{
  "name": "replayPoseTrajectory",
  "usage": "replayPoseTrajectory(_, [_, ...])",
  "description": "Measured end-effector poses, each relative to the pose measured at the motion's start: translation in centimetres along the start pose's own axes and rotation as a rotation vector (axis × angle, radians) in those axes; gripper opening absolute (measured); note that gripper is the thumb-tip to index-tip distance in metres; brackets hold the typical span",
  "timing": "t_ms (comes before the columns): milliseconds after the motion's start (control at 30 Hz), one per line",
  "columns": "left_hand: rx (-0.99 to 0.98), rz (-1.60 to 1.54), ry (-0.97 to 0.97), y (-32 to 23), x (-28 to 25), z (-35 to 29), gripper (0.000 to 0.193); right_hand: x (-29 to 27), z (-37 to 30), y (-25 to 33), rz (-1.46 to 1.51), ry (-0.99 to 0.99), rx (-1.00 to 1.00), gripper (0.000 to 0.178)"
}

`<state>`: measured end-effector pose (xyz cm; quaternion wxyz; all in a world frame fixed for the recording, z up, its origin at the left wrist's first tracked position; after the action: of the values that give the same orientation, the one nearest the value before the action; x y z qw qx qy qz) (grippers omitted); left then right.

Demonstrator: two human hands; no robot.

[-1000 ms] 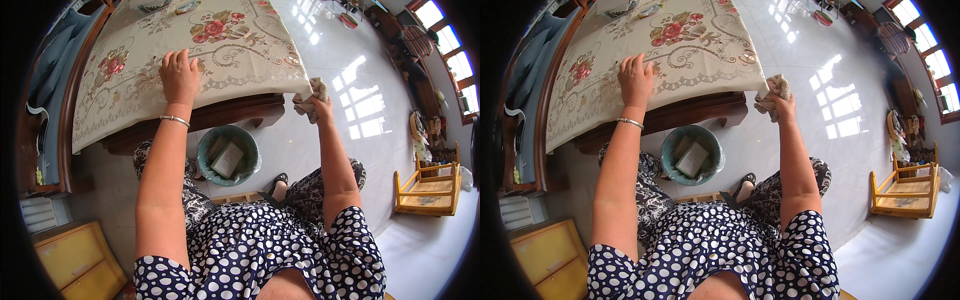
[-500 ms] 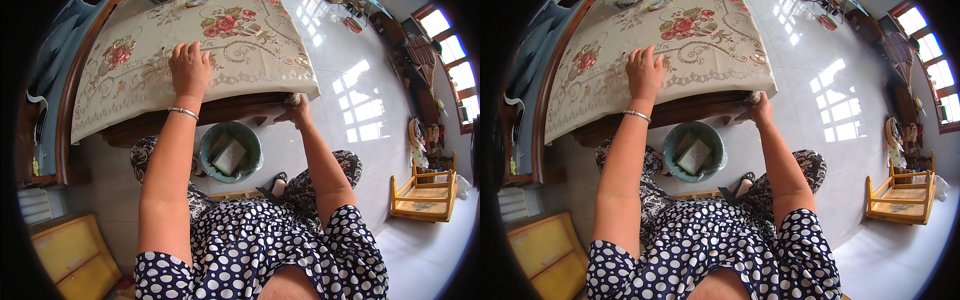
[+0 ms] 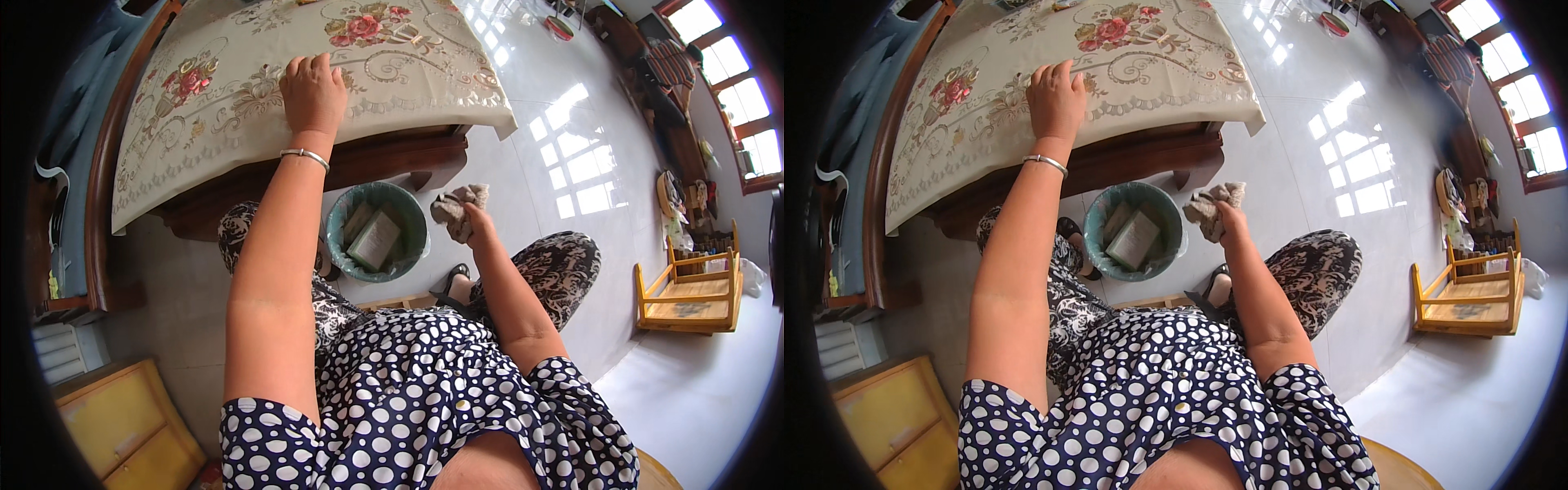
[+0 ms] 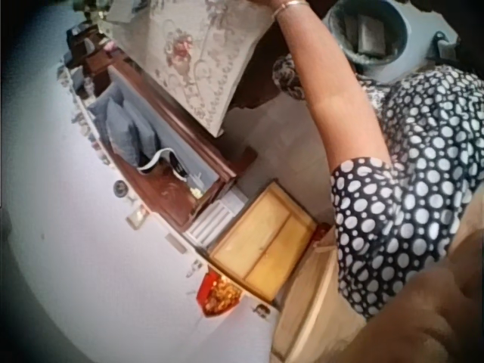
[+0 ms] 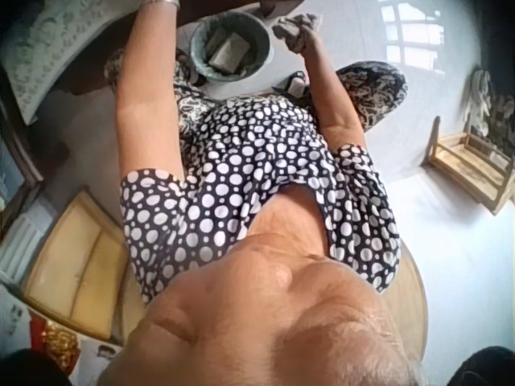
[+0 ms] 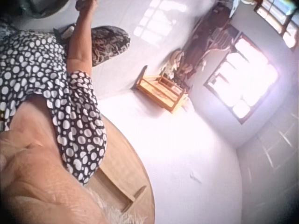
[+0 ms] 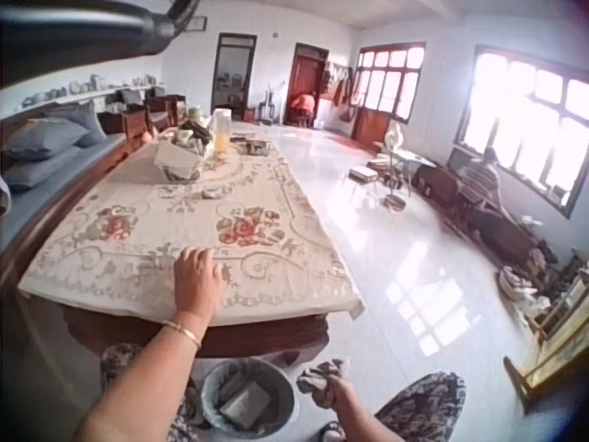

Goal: The person wipes the wooden legs and edges of a table using a cloth. They repeatedly dip the cloth into a bucket of water to wet it and continue cleaning the table's surface and sides.

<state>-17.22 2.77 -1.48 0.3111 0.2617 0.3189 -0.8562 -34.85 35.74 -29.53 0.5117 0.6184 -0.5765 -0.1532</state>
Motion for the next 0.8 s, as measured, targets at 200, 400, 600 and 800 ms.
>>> replayPoseTrajectory(200, [0.049,0.023,-0.035,0.1,-0.3,-0.1,0.028,11.5,-4.3,-2.5,0.146,0.233,0.273,0.032])
replayPoseTrajectory(400, [0.112,-0.023,-0.025,-0.1,0.4,0.0,0.028,21.3,-3.1,-9.4,0.22,0.188,0.339,0.031])
replayPoseTrajectory(600, [0.199,-0.003,0.005,0.3,0.1,0.2,0.026,21.7,-1.6,-7.0,0.462,0.194,0.397,0.028])
replayPoseTrajectory(800, [0.225,0.053,0.067,0.0,0.4,0.5,0.027,16.4,1.3,-2.0,0.592,0.254,0.302,0.03])
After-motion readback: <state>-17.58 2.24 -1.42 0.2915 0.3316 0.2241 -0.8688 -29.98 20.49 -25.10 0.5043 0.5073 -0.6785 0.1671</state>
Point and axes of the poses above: each hand's wrist, its own z-axis towards the middle knuckle, its own x-axis out of the palm, y = z × x, the point moved 6 cm from there along z, towards the middle knuckle, and after that the axes turned 11 degrees about -x, right-handed, at the moved point
